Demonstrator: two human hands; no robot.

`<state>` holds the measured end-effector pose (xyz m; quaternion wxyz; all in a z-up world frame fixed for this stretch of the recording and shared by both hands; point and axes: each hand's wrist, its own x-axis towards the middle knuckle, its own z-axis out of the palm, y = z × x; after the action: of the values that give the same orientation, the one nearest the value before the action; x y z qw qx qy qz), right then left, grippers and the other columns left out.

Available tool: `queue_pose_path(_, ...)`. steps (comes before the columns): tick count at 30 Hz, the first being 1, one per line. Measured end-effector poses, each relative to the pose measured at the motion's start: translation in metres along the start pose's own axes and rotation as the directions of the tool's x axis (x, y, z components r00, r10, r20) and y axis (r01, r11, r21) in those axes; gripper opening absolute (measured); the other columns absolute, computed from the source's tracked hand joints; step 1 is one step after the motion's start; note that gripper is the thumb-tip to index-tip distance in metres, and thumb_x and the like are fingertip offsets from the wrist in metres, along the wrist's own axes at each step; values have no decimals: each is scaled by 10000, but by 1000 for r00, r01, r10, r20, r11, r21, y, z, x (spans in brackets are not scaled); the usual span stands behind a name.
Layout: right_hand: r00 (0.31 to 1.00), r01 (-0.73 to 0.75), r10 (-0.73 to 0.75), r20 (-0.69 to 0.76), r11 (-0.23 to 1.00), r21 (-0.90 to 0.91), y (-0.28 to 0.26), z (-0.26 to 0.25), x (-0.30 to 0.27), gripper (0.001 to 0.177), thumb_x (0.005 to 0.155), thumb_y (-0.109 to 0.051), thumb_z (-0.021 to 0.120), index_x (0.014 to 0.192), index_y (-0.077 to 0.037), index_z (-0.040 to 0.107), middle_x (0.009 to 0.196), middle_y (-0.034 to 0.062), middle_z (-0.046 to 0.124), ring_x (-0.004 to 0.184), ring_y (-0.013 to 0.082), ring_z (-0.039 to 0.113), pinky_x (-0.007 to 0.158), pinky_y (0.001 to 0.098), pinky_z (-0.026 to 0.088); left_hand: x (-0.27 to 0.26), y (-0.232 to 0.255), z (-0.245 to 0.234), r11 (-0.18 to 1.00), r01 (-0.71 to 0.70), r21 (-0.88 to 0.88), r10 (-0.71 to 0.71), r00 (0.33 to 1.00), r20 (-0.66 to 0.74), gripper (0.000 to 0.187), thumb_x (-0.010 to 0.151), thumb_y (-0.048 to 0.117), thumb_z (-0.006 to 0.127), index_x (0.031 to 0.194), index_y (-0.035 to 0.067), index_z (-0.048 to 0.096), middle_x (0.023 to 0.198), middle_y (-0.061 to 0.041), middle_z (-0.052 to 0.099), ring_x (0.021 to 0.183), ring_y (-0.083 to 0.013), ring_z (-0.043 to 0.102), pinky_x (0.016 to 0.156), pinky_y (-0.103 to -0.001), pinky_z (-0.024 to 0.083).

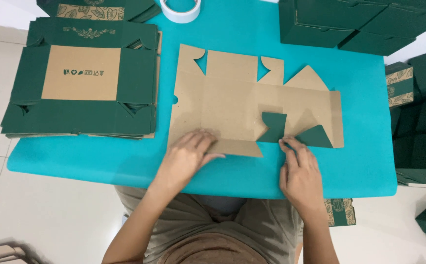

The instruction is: The person folds a flat green cardboard sheet into a box by creasing and tucking the side flaps and tabs. They then close the lid to form a finished rectangular box and place it on the table.

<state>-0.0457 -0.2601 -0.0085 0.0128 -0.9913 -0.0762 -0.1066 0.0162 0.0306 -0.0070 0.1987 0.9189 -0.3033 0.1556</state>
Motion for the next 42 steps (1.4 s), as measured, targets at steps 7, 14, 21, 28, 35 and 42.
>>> queue_pose_path(7,997,71,-76,23,984,163,-33,-25,14,534,920,-71,441,1409,-286,472,1346,11,435,1411,317,401,1179,462,346,19,-4,-21,936,260,-237,-254,966,56,306,953,241,648,1189,84,532,827,-102,699,875,-256,727,721,-381,598)
queue_pose_path(14,995,87,-88,36,996,33,-43,-27,18,510,959,-201,426,1432,-393,455,1337,-7,453,1399,366,408,1149,492,374,17,-5,7,956,284,-69,-288,957,-48,314,960,287,644,1167,60,581,820,-104,695,849,-236,702,704,-353,587)
queue_pose_path(21,996,93,-92,-14,996,13,-47,-25,19,484,958,-223,444,1408,-381,524,1307,10,467,1384,404,424,1141,515,383,34,12,-13,945,322,54,-321,947,-19,437,991,215,591,1298,-81,493,980,-231,663,887,-318,703,729,-380,587)
queue_pose_path(28,981,171,-156,-114,977,129,-49,-22,20,450,996,-191,455,1442,-183,517,1320,179,534,1388,498,398,1099,582,407,30,11,6,916,310,256,-294,951,-96,484,1002,252,598,1411,41,448,1256,-164,475,1105,-276,583,633,-313,566)
queue_pose_path(35,983,154,-139,-119,981,120,-51,-25,23,407,979,-173,491,1376,-166,580,1270,162,561,1352,502,444,1064,571,447,16,49,6,979,126,161,-115,991,-74,503,985,466,491,1434,239,482,1436,-119,497,1335,-321,463,1064,-564,345)
queue_pose_path(42,982,148,-131,-134,981,124,-52,-20,20,381,976,-159,504,1345,-148,597,1267,172,559,1352,513,439,1060,569,462,9,62,12,972,85,220,-92,996,21,740,924,733,342,1525,302,359,1541,-104,405,1448,-393,302,1129,-696,216)
